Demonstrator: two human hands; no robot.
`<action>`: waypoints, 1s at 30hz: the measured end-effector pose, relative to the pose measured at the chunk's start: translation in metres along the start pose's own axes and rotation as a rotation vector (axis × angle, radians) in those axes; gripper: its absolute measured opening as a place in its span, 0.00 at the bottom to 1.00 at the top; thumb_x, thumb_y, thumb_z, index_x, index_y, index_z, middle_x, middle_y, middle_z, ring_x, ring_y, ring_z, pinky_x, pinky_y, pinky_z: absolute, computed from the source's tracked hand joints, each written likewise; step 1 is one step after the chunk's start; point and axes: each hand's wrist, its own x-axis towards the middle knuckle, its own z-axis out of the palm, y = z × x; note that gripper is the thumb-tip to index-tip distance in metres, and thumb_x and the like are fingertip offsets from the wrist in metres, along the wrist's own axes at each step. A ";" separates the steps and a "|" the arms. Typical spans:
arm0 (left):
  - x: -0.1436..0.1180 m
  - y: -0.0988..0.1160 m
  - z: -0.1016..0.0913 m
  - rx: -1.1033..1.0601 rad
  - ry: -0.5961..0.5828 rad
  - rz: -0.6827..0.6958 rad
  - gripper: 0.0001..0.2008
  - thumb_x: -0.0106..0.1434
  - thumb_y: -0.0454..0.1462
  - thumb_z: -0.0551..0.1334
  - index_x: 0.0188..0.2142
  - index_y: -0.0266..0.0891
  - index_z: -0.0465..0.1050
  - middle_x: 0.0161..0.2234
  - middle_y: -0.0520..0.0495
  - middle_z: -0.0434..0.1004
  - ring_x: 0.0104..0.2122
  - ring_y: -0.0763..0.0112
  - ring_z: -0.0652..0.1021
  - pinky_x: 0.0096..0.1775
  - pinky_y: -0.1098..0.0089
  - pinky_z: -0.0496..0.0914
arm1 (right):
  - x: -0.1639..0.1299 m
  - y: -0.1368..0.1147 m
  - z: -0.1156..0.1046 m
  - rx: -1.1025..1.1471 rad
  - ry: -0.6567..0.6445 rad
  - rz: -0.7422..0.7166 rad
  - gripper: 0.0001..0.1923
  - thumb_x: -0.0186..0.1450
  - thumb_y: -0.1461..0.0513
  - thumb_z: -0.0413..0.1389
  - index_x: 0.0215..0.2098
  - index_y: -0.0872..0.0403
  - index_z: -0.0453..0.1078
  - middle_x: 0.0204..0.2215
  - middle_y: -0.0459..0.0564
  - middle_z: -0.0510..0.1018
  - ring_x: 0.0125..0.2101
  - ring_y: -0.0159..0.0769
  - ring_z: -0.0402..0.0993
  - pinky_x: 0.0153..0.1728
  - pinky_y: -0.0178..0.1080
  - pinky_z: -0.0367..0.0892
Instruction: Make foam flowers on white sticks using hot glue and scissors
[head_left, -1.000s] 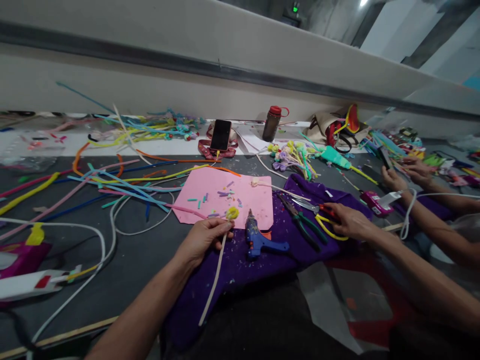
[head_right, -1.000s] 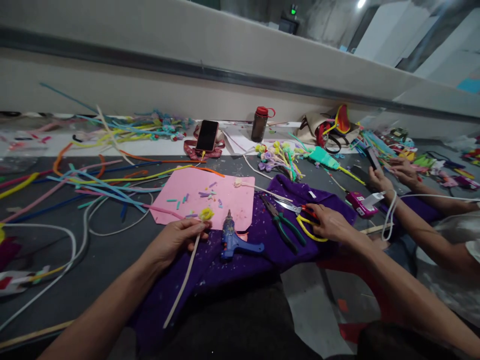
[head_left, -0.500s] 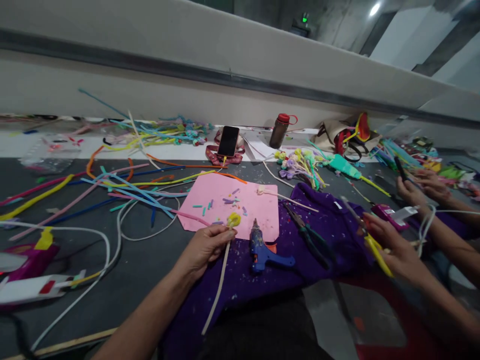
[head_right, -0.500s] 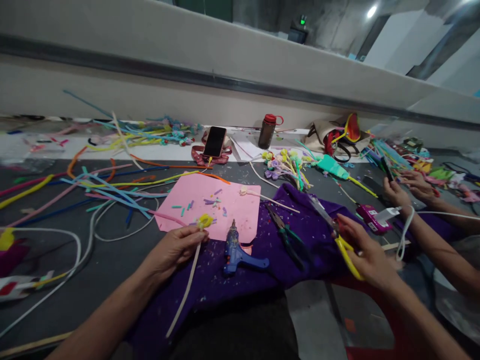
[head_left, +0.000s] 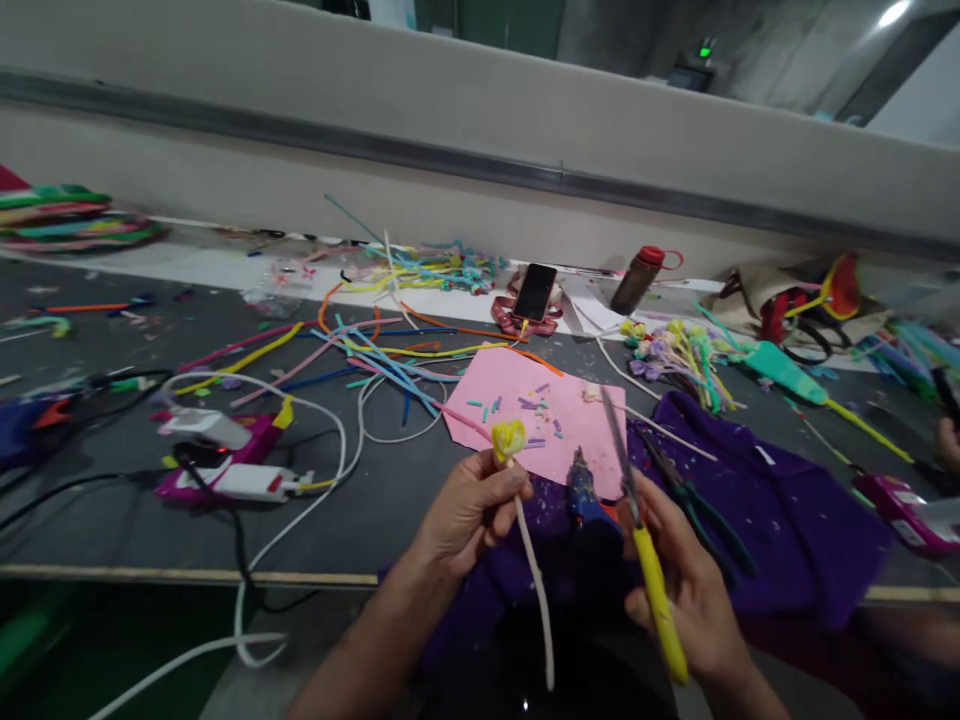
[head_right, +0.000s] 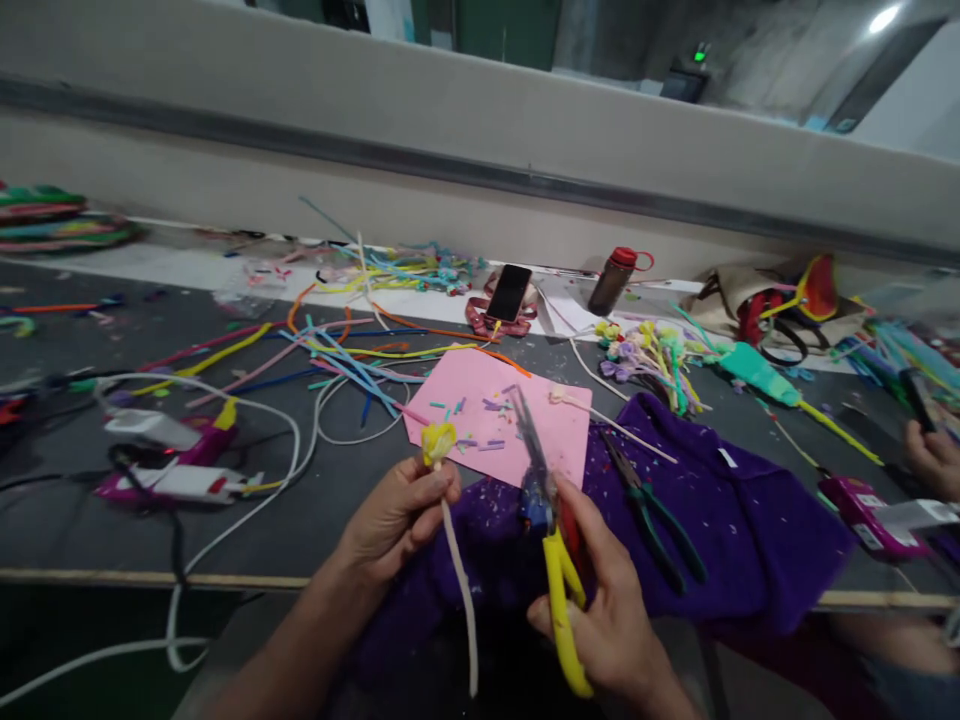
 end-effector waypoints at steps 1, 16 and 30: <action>-0.002 -0.001 -0.001 -0.029 0.013 0.013 0.12 0.49 0.40 0.67 0.22 0.32 0.68 0.11 0.57 0.63 0.07 0.88 0.57 0.09 0.83 0.48 | 0.002 -0.003 0.004 0.001 -0.045 0.011 0.38 0.51 0.61 0.57 0.59 0.51 0.52 0.50 0.55 0.68 0.45 0.46 0.69 0.37 0.39 0.69; -0.003 -0.028 -0.002 -0.235 0.159 0.042 0.14 0.42 0.39 0.71 0.24 0.34 0.68 0.12 0.58 0.64 0.09 0.86 0.60 0.11 0.84 0.53 | 0.007 -0.007 0.046 -0.264 -0.108 -0.067 0.40 0.47 0.65 0.62 0.57 0.50 0.55 0.39 0.51 0.68 0.33 0.38 0.67 0.32 0.39 0.66; 0.005 -0.039 -0.007 -0.221 0.111 0.077 0.10 0.46 0.36 0.68 0.25 0.34 0.69 0.10 0.55 0.67 0.07 0.83 0.61 0.10 0.84 0.51 | 0.012 0.007 0.047 -0.288 -0.101 -0.201 0.32 0.58 0.60 0.57 0.59 0.54 0.54 0.36 0.52 0.68 0.32 0.36 0.69 0.31 0.38 0.67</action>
